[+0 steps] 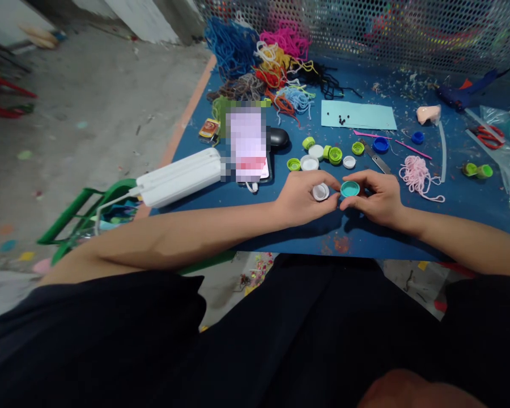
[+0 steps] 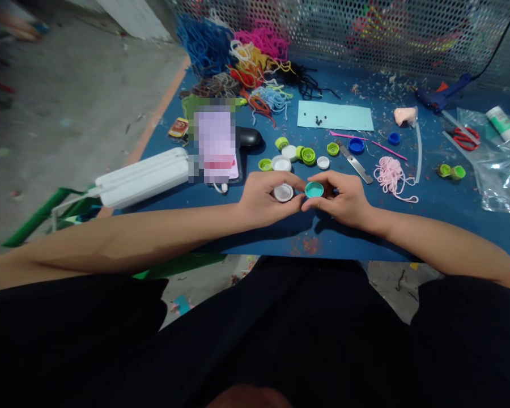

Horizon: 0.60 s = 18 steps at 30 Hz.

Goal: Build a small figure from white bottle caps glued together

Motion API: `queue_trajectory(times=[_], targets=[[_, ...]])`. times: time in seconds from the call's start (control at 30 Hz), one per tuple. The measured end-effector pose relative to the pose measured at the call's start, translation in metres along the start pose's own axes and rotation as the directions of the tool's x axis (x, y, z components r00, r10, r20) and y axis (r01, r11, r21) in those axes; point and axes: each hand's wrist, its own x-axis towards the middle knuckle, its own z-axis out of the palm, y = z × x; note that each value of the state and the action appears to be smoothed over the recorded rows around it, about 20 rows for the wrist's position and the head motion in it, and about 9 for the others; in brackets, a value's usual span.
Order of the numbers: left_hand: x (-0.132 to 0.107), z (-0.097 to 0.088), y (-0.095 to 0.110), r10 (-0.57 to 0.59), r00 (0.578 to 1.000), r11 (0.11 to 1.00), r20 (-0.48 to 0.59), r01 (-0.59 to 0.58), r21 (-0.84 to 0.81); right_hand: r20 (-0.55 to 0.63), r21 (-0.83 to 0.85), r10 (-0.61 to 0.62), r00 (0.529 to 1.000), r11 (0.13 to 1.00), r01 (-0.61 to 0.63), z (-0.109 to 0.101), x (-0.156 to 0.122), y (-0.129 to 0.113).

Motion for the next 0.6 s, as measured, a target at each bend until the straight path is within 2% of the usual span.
queue_trajectory(times=[0.2,0.33,0.6], targets=[[-0.0008,0.0018,-0.0023,0.031,0.999,0.999,-0.044,-0.032,-0.025,0.01,0.011,-0.012,1.0,1.0,0.012,0.0005,-0.0001,0.0018],[0.0012,0.0027,-0.0025,0.038,0.999,0.999,-0.027,-0.039,-0.033,0.033,-0.021,0.008,0.999,1.0,-0.007,0.0011,-0.0007,0.0029],[0.0018,0.0036,-0.0006,0.076,0.997,0.997,0.003,-0.076,-0.024,0.089,-0.019,-0.065,0.994,0.998,0.067,-0.0006,0.0012,-0.0015]])
